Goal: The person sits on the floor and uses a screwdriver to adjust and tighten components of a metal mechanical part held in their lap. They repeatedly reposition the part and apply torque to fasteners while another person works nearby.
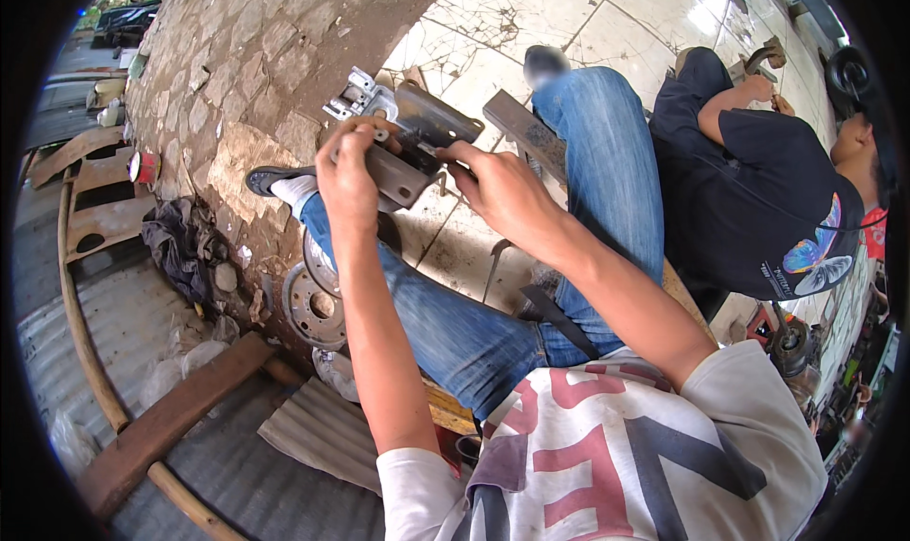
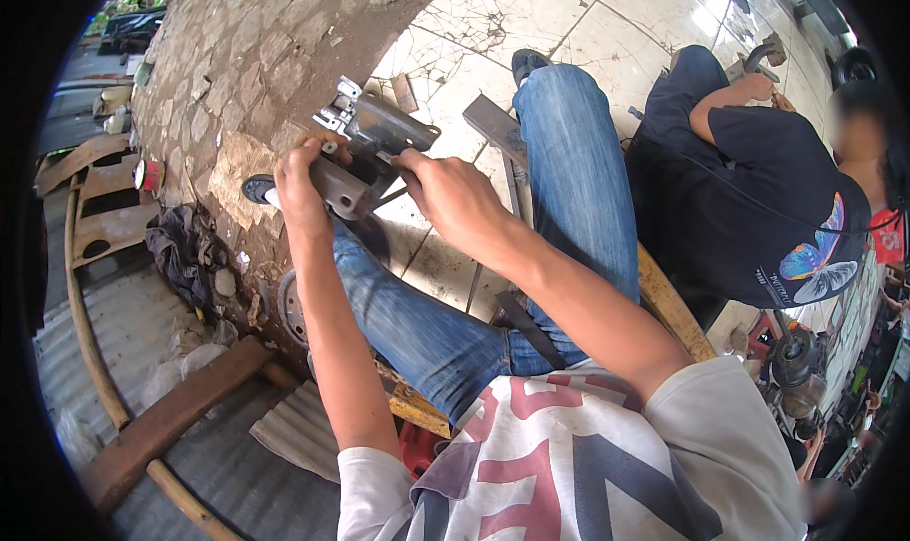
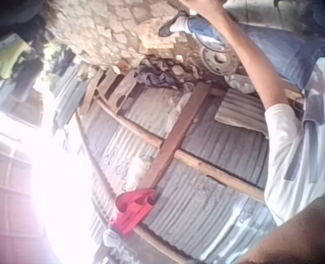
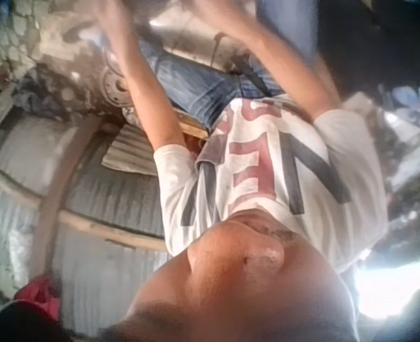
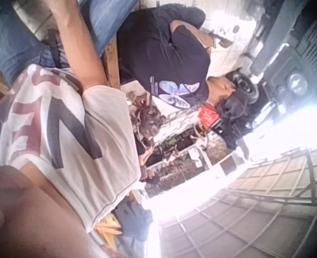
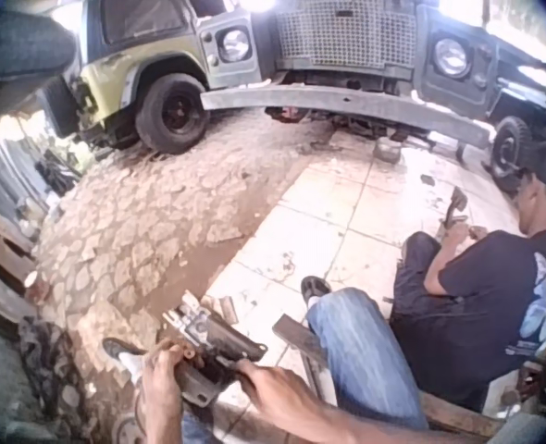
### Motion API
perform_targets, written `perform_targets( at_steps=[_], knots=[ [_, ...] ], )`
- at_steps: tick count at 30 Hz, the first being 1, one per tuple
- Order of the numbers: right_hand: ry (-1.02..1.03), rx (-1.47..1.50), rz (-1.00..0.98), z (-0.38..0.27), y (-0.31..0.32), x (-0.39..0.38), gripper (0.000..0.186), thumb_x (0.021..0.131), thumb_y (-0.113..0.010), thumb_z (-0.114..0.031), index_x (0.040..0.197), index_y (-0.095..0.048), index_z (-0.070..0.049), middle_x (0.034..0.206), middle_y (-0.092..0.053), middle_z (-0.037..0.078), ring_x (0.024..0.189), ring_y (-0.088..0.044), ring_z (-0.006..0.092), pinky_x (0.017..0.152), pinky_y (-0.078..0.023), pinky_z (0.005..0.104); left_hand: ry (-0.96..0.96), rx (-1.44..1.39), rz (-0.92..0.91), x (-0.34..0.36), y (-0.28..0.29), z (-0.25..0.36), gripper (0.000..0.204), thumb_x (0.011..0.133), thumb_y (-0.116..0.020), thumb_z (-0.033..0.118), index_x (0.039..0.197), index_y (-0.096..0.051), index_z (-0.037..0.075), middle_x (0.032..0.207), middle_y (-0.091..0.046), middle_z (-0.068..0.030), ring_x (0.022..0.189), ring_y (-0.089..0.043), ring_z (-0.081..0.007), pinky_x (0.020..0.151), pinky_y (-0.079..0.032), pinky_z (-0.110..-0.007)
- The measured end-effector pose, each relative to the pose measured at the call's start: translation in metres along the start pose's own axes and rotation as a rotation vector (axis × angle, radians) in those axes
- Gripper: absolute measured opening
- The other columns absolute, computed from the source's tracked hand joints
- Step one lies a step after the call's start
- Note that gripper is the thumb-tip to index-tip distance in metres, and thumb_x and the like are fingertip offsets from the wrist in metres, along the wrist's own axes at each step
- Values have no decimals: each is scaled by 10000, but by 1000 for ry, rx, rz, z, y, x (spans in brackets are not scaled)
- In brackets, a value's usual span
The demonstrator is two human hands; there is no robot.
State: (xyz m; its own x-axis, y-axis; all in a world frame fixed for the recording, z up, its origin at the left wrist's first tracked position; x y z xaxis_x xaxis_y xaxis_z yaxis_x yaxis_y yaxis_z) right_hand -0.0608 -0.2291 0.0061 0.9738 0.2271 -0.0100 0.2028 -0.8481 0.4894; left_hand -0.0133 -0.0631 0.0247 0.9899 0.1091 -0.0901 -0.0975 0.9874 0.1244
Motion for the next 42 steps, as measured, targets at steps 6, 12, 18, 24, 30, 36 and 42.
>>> perform_targets(
  at_steps=[6,12,18,24,30,36,42],
  knots=[
    [-40,-12,-46,1,-3,-2,212,890,-580,-38,1094,-615,7,757,-630,268,724,-654,396,637,-492,468,-10,-42,-42,9,10,-3,339,855,-457,208,860,-676,-51,747,-640,-112,677,-588,-165,635,-458,-272],
    [47,-63,8,-1,-7,-11,244,896,-578,-30,1131,-643,-15,779,-657,254,649,-677,315,624,-514,427,-9,-46,-25,5,14,-1,343,865,-456,220,865,-675,-45,754,-644,-112,683,-588,-164,652,-454,-269],
    [-165,-76,-113,-2,1,5,232,897,-583,-18,1119,-650,-8,819,-675,252,650,-686,288,628,-512,406,42,10,12,4,8,-4,360,880,-456,250,877,-680,-32,761,-644,-102,700,-588,-167,683,-457,-276],
    [-22,-37,8,5,-5,11,215,896,-570,-50,1089,-635,17,711,-642,252,681,-653,403,633,-490,471,1,43,-38,3,-3,-1,361,877,-462,258,876,-682,-29,749,-640,-97,676,-581,-166,658,-460,-284],
    [-7,-49,28,8,-8,-10,210,907,-561,-61,1093,-624,13,700,-635,258,682,-659,396,636,-489,478,14,-137,43,11,20,-9,387,870,-456,263,903,-668,-59,783,-651,-126,705,-614,-176,636,-487,-285],
    [-6,-22,24,6,-11,5,210,907,-562,-60,1093,-626,12,754,-645,274,722,-664,403,650,-499,472,8,-46,-12,3,11,-2,364,866,-452,246,864,-667,-48,781,-645,-107,705,-605,-173,655,-478,-288],
    [56,-39,71,0,-6,18,221,910,-559,-60,1100,-619,36,728,-644,254,702,-683,351,619,-497,458,-6,68,-36,-2,-4,-3,327,878,-470,231,883,-669,-29,767,-646,-93,696,-604,-157,675,-467,-270]
  ],
)
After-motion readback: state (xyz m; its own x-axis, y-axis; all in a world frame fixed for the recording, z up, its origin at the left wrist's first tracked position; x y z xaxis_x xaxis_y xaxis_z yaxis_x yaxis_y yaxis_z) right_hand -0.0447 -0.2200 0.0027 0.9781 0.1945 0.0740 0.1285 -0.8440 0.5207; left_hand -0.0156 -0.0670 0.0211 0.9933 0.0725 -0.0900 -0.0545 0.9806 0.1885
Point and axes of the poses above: each hand's wrist, its own x-axis towards the middle knuckle, its own y-axis out of the back of the hand, z = x × y, the point moved 7 cm from there along x, towards the middle knuckle
